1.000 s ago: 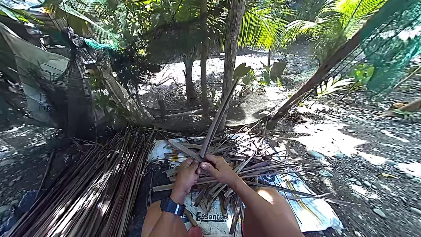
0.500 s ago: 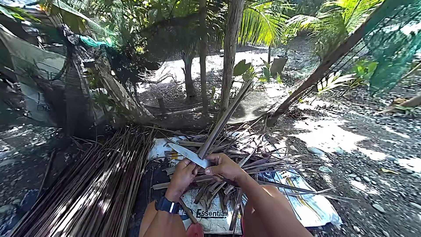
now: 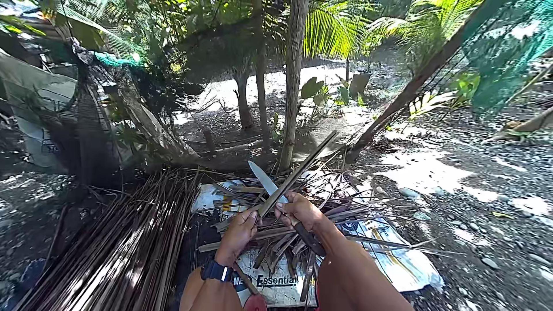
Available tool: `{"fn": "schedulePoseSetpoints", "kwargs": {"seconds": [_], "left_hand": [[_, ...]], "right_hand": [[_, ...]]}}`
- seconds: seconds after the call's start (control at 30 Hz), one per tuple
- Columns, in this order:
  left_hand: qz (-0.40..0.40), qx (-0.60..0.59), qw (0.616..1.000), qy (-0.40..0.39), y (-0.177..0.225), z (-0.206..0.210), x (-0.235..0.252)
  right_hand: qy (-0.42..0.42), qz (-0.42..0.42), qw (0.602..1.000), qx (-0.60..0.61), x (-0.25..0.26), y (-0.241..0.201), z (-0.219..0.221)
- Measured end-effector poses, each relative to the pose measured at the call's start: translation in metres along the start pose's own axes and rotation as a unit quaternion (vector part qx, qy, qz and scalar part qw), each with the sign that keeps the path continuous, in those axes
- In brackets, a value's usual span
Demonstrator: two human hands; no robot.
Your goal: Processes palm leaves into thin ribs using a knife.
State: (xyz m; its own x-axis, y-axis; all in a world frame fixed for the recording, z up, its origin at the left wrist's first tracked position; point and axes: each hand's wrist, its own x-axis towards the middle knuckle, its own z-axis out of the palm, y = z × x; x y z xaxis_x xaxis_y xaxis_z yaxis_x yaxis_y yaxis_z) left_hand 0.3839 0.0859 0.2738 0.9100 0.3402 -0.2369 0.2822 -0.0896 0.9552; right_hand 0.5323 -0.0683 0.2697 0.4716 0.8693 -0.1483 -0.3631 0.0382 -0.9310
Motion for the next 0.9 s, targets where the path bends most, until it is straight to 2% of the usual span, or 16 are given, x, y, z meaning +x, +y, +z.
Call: {"fn": "schedulePoseSetpoints", "kwargs": {"seconds": [0.13, 0.23, 0.37, 0.47, 0.63, 0.8, 0.9], "left_hand": [[0.017, 0.214, 0.976, 0.03, 0.005, -0.001, 0.003], [0.063, 0.279, 0.958, 0.035, 0.005, 0.0, 0.006], [0.096, 0.297, 0.949, 0.038, 0.003, 0.018, 0.011], [0.089, 0.313, 0.944, 0.061, 0.009, 0.022, 0.009], [0.073, 0.299, 0.951, 0.019, 0.01, -0.001, 0.006], [0.062, 0.266, 0.962, -0.019, 0.005, -0.023, 0.005], [0.045, 0.254, 0.966, -0.033, 0.003, -0.033, 0.004]], "right_hand": [[0.042, 0.03, 0.998, -0.041, 0.0, -0.005, 0.007], [0.05, 0.046, 0.994, -0.082, 0.001, -0.004, 0.012], [0.026, 0.065, 0.99, -0.119, 0.004, 0.001, 0.022], [0.04, 0.067, 0.993, -0.084, 0.005, 0.0, 0.021], [0.111, 0.052, 0.992, 0.01, 0.003, -0.013, 0.001], [0.105, 0.037, 0.993, 0.045, 0.0, -0.014, -0.012], [0.129, 0.035, 0.99, 0.051, 0.0, -0.017, -0.018]]}}
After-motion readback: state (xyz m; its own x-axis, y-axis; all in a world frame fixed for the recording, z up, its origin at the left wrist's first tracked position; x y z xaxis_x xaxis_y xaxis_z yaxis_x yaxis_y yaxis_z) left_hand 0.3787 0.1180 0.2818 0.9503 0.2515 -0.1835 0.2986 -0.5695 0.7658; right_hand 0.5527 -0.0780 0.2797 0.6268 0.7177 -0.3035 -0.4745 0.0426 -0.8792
